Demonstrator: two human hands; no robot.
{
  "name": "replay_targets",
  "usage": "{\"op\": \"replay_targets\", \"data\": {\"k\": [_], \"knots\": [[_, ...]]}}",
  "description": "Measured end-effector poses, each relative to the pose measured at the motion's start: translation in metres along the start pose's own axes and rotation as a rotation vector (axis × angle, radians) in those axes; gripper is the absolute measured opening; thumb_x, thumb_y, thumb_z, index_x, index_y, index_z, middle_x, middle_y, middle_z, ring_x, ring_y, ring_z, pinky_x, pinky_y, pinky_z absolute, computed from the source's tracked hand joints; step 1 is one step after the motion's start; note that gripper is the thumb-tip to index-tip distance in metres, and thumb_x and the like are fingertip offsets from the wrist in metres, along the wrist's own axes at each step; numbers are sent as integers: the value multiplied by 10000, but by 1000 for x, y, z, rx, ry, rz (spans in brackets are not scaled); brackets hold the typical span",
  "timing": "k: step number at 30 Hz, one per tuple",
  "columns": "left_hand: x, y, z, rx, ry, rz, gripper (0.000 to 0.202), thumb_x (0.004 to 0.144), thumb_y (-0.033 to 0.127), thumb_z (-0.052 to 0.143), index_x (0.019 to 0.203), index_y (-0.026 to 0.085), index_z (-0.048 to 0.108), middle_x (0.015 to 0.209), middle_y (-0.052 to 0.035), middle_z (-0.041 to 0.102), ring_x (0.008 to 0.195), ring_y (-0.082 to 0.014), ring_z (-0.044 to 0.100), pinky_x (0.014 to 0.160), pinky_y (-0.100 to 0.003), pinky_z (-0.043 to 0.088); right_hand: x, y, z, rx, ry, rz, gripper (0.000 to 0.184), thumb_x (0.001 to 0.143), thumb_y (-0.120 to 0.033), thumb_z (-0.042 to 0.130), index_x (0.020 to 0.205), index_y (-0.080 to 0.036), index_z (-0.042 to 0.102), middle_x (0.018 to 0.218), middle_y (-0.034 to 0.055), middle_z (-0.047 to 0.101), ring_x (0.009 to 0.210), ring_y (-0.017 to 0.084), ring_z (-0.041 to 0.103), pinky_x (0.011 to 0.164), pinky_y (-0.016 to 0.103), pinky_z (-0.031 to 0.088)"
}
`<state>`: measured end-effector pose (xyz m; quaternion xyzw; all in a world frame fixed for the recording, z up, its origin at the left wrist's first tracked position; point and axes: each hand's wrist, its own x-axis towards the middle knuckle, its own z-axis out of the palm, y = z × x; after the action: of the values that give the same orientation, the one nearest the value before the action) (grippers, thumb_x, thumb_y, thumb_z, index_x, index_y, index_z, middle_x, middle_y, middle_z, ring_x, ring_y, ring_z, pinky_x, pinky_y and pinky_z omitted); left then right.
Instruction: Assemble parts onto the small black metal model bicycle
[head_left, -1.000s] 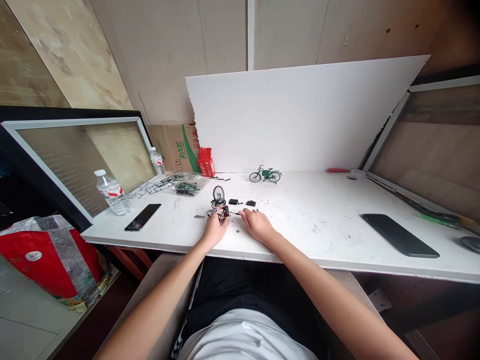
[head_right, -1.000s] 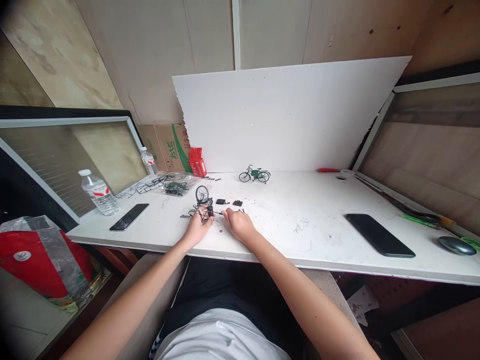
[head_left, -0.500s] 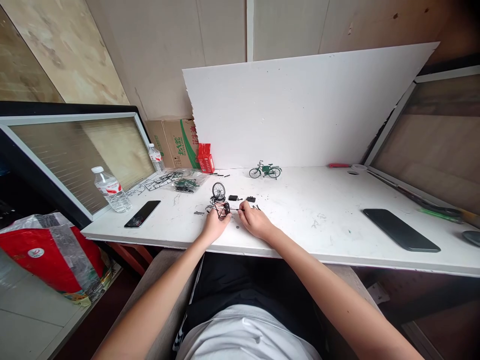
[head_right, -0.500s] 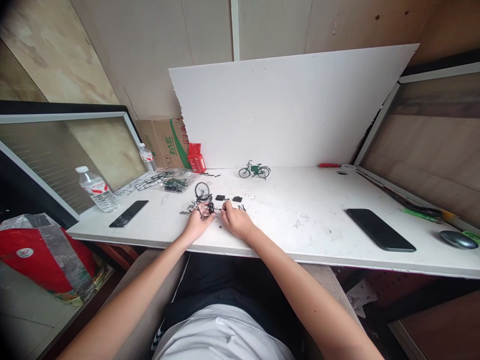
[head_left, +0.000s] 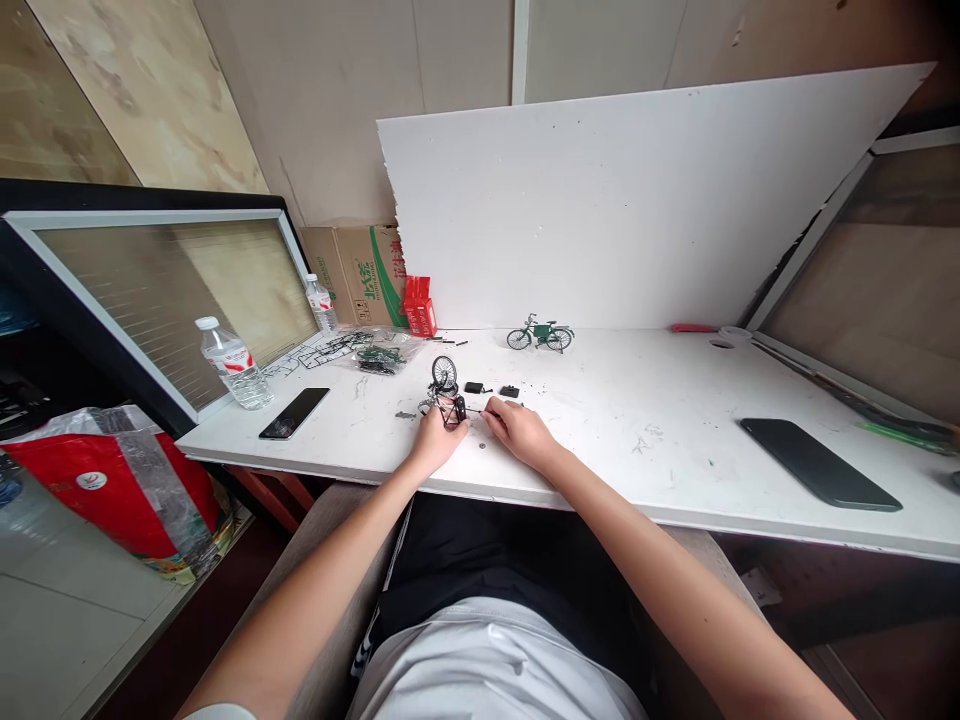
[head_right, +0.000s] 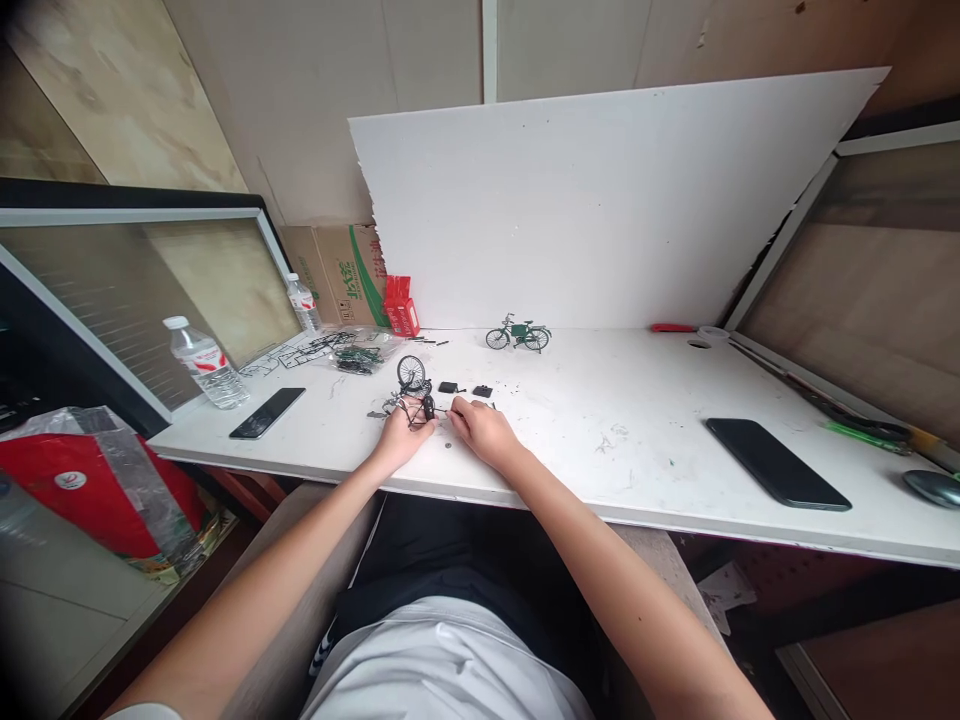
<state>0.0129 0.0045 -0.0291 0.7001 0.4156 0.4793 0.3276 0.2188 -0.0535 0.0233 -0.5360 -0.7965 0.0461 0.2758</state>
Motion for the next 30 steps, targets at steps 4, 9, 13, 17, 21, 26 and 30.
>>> {"op": "replay_targets", "data": {"k": [4,9,13,17,21,26,30], "knots": [[0,4,1,25,1,-21,290,819,248,811,1046,193,638,942,-100,764,888,-249,742,877,-405,600,1,4,3,7,15,0,268,1114,-360,452,950,-220,609,864,51,687,732,181,609,677,258,380],[-3,9,0,46,-9,-13,267,831,217,786,1054,185,643,926,-99,761,877,-246,740,884,-404,599,2,6,5,0,7,7,350,1122,-391,430,858,-217,581,848,58,682,729,187,606,673,270,378],[-5,14,0,79,-6,9,256,844,216,771,1071,188,657,923,-98,760,901,-252,737,898,-401,592,2,2,5,2,-17,40,358,1139,-395,352,897,-222,549,825,57,675,669,185,581,638,281,366],[-4,15,0,107,16,12,275,855,211,754,1111,185,655,942,-102,763,910,-253,734,899,-400,586,-1,0,7,65,9,-11,228,1126,-379,383,1054,-217,526,995,91,713,818,213,645,712,294,428],[-3,12,0,132,3,11,285,865,212,734,1139,182,658,940,-100,767,903,-255,736,891,-401,583,-2,2,9,123,26,-34,162,1113,-333,370,1137,-219,482,1076,102,711,836,218,647,731,311,456],[-4,13,0,132,-7,8,263,865,212,733,1117,190,660,959,-100,768,919,-258,736,903,-406,583,0,5,10,80,38,-50,134,1103,-307,392,1075,-224,493,1021,90,689,814,213,623,705,299,437],[-6,16,0,133,-12,10,291,851,187,743,1127,194,653,1006,-114,764,958,-268,732,934,-416,581,1,5,9,33,44,-34,152,1106,-309,410,1044,-218,514,970,79,671,773,200,597,670,285,408]]}}
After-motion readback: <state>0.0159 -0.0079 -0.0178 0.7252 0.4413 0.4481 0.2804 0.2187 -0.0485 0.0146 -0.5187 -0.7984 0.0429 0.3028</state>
